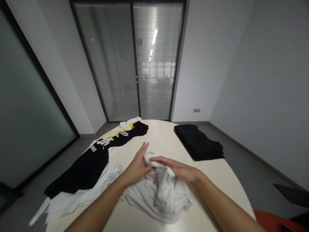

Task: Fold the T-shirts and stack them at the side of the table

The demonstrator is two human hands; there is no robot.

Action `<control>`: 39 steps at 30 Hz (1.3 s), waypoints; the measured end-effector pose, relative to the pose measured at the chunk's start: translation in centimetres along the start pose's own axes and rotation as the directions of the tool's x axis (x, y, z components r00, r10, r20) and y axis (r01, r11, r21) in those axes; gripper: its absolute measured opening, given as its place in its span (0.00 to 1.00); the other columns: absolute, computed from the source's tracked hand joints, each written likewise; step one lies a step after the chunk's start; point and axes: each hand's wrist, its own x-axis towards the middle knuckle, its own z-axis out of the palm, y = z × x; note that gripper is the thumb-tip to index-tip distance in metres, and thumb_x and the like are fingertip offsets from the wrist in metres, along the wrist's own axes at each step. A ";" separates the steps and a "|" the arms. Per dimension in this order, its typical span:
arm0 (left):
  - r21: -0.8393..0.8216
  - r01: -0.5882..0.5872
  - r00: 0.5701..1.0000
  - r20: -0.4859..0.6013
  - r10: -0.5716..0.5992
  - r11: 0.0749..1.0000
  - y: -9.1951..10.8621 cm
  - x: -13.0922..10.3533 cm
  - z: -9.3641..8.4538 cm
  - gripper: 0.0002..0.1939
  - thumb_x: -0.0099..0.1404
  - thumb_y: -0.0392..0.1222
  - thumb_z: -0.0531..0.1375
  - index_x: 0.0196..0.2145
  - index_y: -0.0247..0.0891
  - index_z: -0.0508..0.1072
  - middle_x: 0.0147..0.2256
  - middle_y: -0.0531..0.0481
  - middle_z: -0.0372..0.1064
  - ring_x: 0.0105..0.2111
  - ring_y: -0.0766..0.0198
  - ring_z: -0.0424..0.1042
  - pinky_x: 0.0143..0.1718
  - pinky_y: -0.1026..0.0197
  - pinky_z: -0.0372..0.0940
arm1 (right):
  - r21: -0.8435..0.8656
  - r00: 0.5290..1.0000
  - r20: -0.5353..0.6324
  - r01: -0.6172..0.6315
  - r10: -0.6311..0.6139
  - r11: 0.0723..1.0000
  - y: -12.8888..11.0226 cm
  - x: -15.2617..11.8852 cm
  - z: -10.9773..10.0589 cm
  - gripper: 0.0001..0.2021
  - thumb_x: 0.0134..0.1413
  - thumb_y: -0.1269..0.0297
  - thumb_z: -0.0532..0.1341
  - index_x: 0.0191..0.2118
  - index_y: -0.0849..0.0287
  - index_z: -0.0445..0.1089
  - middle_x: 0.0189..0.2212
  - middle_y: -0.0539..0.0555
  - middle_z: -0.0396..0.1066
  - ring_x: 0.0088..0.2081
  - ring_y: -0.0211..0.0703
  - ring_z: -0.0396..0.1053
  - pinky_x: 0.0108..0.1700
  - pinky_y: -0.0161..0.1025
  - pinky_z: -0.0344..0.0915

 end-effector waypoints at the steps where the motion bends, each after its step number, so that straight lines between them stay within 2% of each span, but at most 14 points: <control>1: 0.031 0.005 1.000 0.014 -0.006 1.000 0.3 0.0 -0.4 0.52 0.53 0.41 0.69 0.70 0.41 0.49 0.71 0.39 0.38 0.71 0.47 0.34 0.69 0.43 0.39 | 0.062 1.000 -0.009 -0.007 0.008 0.998 0.1 0.0 -0.2 0.37 0.56 0.40 0.62 0.66 0.55 0.58 0.64 0.61 0.59 0.63 0.55 0.58 0.63 0.49 0.53; 3: 0.037 0.053 0.997 0.055 -0.055 0.998 0.9 0.0 -1.1 0.56 0.51 0.41 0.70 0.71 0.40 0.46 0.68 0.35 0.50 0.69 0.45 0.45 0.66 0.44 0.48 | 0.169 1.000 -0.023 -0.011 0.015 0.986 0.4 -0.2 -0.4 0.38 0.52 0.39 0.64 0.63 0.57 0.63 0.60 0.63 0.65 0.59 0.55 0.64 0.60 0.48 0.58; 5: -0.002 0.137 0.987 0.079 -0.137 0.991 1.2 0.1 -1.4 0.52 0.53 0.39 0.67 0.71 0.37 0.47 0.59 0.35 0.66 0.59 0.47 0.65 0.58 0.48 0.60 | 0.209 0.998 -0.052 -0.007 0.018 0.978 0.3 -0.4 -0.6 0.37 0.52 0.38 0.63 0.60 0.59 0.66 0.56 0.63 0.68 0.56 0.54 0.66 0.59 0.48 0.59; 7: -0.007 0.174 0.984 0.050 -0.173 0.985 1.4 0.4 -1.5 0.38 0.55 0.38 0.64 0.63 0.35 0.63 0.47 0.41 0.75 0.46 0.53 0.75 0.49 0.54 0.66 | 0.160 0.996 -0.092 -0.004 0.019 0.987 0.0 -0.5 -0.6 0.35 0.55 0.38 0.61 0.60 0.59 0.66 0.56 0.63 0.68 0.58 0.53 0.65 0.61 0.47 0.56; 10: 0.035 0.179 0.982 -0.068 -0.176 0.983 1.2 0.8 -1.6 0.12 0.57 0.41 0.61 0.39 0.35 0.76 0.35 0.47 0.76 0.36 0.56 0.74 0.40 0.59 0.65 | -0.005 0.991 -0.131 -0.026 0.025 1.000 -0.4 -0.7 -0.8 0.39 0.56 0.36 0.59 0.65 0.55 0.57 0.59 0.61 0.64 0.61 0.51 0.60 0.62 0.47 0.54; 14: -0.140 0.304 0.934 -0.154 -0.323 0.943 0.6 1.2 -2.5 0.11 0.55 0.46 0.63 0.34 0.36 0.74 0.30 0.50 0.74 0.33 0.58 0.73 0.33 0.62 0.63 | -0.300 0.960 -0.258 -0.189 0.111 0.935 -0.6 -1.0 -1.1 0.37 0.53 0.41 0.65 0.62 0.55 0.57 0.52 0.58 0.65 0.53 0.48 0.63 0.54 0.44 0.60; 18: -0.442 0.418 0.880 -0.020 -0.474 0.794 0.8 1.1 -3.5 0.16 0.54 0.47 0.65 0.38 0.35 0.74 0.33 0.49 0.76 0.34 0.58 0.74 0.35 0.62 0.64 | -0.409 0.901 -0.331 -0.404 0.280 0.818 -0.8 -1.3 -1.2 0.25 0.48 0.45 0.69 0.43 0.60 0.69 0.35 0.51 0.67 0.37 0.41 0.64 0.39 0.37 0.61; 21: -0.569 0.476 0.858 0.136 -0.495 0.671 1.3 0.8 -4.0 0.15 0.51 0.44 0.66 0.36 0.35 0.75 0.32 0.49 0.76 0.33 0.59 0.75 0.34 0.63 0.65 | -0.403 0.893 -0.308 -0.434 0.327 0.806 -1.0 -1.4 -1.3 0.21 0.47 0.46 0.70 0.35 0.60 0.70 0.27 0.47 0.63 0.29 0.36 0.59 0.30 0.34 0.55; 28: -0.624 0.580 0.807 0.349 -0.477 0.524 1.5 0.2 -5.5 0.11 0.52 0.42 0.67 0.33 0.36 0.74 0.31 0.51 0.75 0.32 0.59 0.75 0.33 0.63 0.67 | -0.234 0.898 -0.212 -0.429 0.385 0.872 -1.2 -1.6 -1.2 0.21 0.54 0.43 0.64 0.37 0.59 0.68 0.17 0.43 0.63 0.18 0.31 0.55 0.21 0.31 0.50; 31: -0.619 0.549 0.822 0.281 -0.495 0.562 1.5 0.2 -6.2 0.13 0.53 0.41 0.69 0.36 0.36 0.75 0.33 0.50 0.77 0.33 0.59 0.76 0.32 0.64 0.67 | -0.179 0.870 -0.352 -0.425 0.345 0.888 -0.9 -1.8 -2.1 0.23 0.56 0.41 0.61 0.40 0.58 0.63 0.25 0.49 0.73 0.18 0.33 0.64 0.20 0.30 0.53; 33: -0.667 0.447 0.861 0.141 -0.488 0.595 1.7 0.5 -6.5 0.19 0.53 0.42 0.69 0.43 0.36 0.75 0.39 0.47 0.78 0.36 0.59 0.77 0.35 0.63 0.69 | -0.156 0.795 -0.564 -0.365 0.221 0.918 -0.2 -1.7 -3.2 0.23 0.56 0.40 0.60 0.43 0.57 0.62 0.34 0.55 0.76 0.23 0.37 0.71 0.21 0.30 0.56; 35: -0.710 0.295 0.906 -0.004 -0.423 0.639 1.9 0.9 -6.5 0.28 0.55 0.43 0.69 0.52 0.37 0.71 0.48 0.42 0.75 0.43 0.56 0.77 0.42 0.61 0.70 | -0.128 0.637 -0.766 -0.285 0.088 0.950 0.9 -1.5 -4.4 0.25 0.55 0.40 0.59 0.47 0.55 0.60 0.42 0.58 0.75 0.30 0.42 0.75 0.24 0.32 0.62; 37: -0.704 0.139 0.943 -0.122 -0.311 0.696 1.7 1.4 -6.3 0.35 0.56 0.44 0.69 0.60 0.40 0.65 0.58 0.39 0.68 0.51 0.54 0.73 0.50 0.58 0.68 | -0.129 0.504 -0.864 -0.191 -0.015 0.973 2.2 -1.3 -5.5 0.28 0.55 0.40 0.59 0.54 0.53 0.57 0.50 0.61 0.71 0.41 0.48 0.76 0.32 0.38 0.70; 39: -0.630 0.059 0.959 -0.179 -0.218 0.774 0.9 1.7 -5.9 0.39 0.56 0.45 0.69 0.63 0.43 0.61 0.64 0.39 0.60 0.58 0.51 0.67 0.56 0.54 0.64 | -0.203 0.440 -0.891 -0.158 -0.115 0.966 3.7 -1.1 -6.2 0.35 0.54 0.42 0.61 0.62 0.51 0.50 0.58 0.64 0.65 0.53 0.53 0.71 0.45 0.47 0.72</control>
